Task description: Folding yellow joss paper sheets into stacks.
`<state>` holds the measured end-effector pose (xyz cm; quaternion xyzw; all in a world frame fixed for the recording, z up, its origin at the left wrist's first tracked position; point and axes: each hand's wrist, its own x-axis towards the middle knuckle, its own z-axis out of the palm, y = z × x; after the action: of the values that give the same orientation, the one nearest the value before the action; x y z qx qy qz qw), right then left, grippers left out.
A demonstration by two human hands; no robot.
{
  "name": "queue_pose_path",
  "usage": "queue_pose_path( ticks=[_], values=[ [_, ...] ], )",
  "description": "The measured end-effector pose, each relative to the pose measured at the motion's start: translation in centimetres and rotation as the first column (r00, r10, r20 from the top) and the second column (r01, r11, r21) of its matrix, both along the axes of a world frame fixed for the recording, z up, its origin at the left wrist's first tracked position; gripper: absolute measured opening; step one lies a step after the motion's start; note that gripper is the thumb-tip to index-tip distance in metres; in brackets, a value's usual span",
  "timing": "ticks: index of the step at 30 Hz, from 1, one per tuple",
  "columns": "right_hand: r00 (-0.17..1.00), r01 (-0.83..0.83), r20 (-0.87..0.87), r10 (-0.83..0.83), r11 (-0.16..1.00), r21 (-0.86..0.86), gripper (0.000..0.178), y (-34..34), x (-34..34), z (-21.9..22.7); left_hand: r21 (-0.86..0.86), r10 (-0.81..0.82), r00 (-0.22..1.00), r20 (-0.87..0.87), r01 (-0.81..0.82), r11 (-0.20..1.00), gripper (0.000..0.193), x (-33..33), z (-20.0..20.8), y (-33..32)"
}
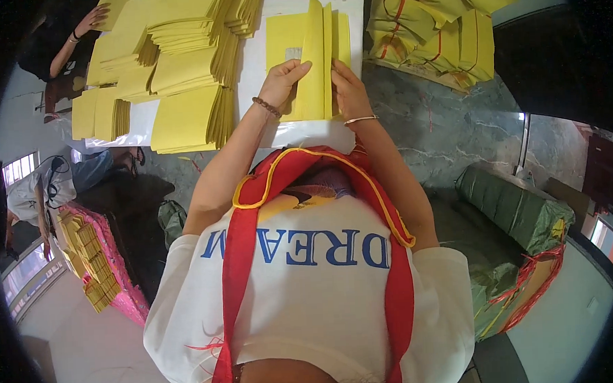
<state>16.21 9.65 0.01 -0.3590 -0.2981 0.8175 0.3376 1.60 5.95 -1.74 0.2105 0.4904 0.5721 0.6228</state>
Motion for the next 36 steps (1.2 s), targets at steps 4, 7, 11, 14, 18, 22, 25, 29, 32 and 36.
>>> queue_pose_path(
  ticks=[4, 7, 11, 14, 18, 22, 25, 29, 32, 36],
  values=[
    [0.988, -0.005, -0.156, -0.003, 0.999, -0.05, 0.039, 0.8, 0.9, -1.6, -0.02, -0.005, 1.0, -0.028, 0.004, 1.0, 0.015, -0.1, -0.1, 0.4],
    [0.997, 0.018, -0.072, -0.034, 0.977, -0.212, 0.037, 0.7, 1.1, -1.6, -0.01, 0.017, 0.999, -0.045, -0.017, 1.0, 0.015, -0.3, -0.9, 0.4],
    [0.998, 0.012, -0.058, -0.02, 0.991, -0.132, 0.039, 0.0, 0.7, -0.4, -0.025, 0.006, 0.999, -0.046, -0.007, 1.0, 0.015, -0.5, -1.4, 0.5],
    [1.0, 0.014, -0.011, -0.014, 0.998, -0.056, 0.038, -0.1, 0.7, -0.2, -0.03, 0.006, 0.999, -0.054, -0.008, 1.0, 0.015, -0.4, -1.0, 0.3],
    [0.998, -0.026, -0.057, 0.023, 0.998, -0.064, 0.037, 0.0, 0.9, -0.3, -0.023, -0.026, 0.997, -0.067, 0.024, 0.999, 0.015, -0.5, -0.1, 0.0],
    [0.999, -0.022, 0.051, 0.02, 0.999, 0.048, 0.036, 0.3, 0.8, -1.8, -0.016, -0.031, 0.998, -0.048, 0.031, 0.999, 0.016, -0.6, 0.7, 0.1],
    [0.997, -0.001, 0.079, -0.003, 0.998, 0.056, 0.034, 0.3, 0.9, -2.2, -0.016, -0.034, 0.998, -0.051, 0.034, 0.999, 0.016, -0.5, 1.1, 0.0],
    [0.999, 0.017, 0.038, -0.019, 0.998, 0.055, 0.034, 0.2, 0.7, -1.3, -0.033, -0.025, 0.999, -0.036, 0.024, 0.999, 0.015, -0.5, 1.2, 0.0],
    [0.997, 0.011, 0.079, -0.018, 0.996, 0.092, 0.034, 0.4, 0.9, -2.0, -0.007, -0.022, 0.999, -0.036, 0.022, 1.0, 0.016, -0.2, 1.3, 0.0],
    [0.996, 0.003, 0.091, -0.009, 0.998, 0.067, 0.033, 0.1, 0.5, -0.9, 0.0, -0.001, 1.0, -0.012, 0.001, 1.0, 0.015, -0.4, 1.1, -0.2]
  ],
)
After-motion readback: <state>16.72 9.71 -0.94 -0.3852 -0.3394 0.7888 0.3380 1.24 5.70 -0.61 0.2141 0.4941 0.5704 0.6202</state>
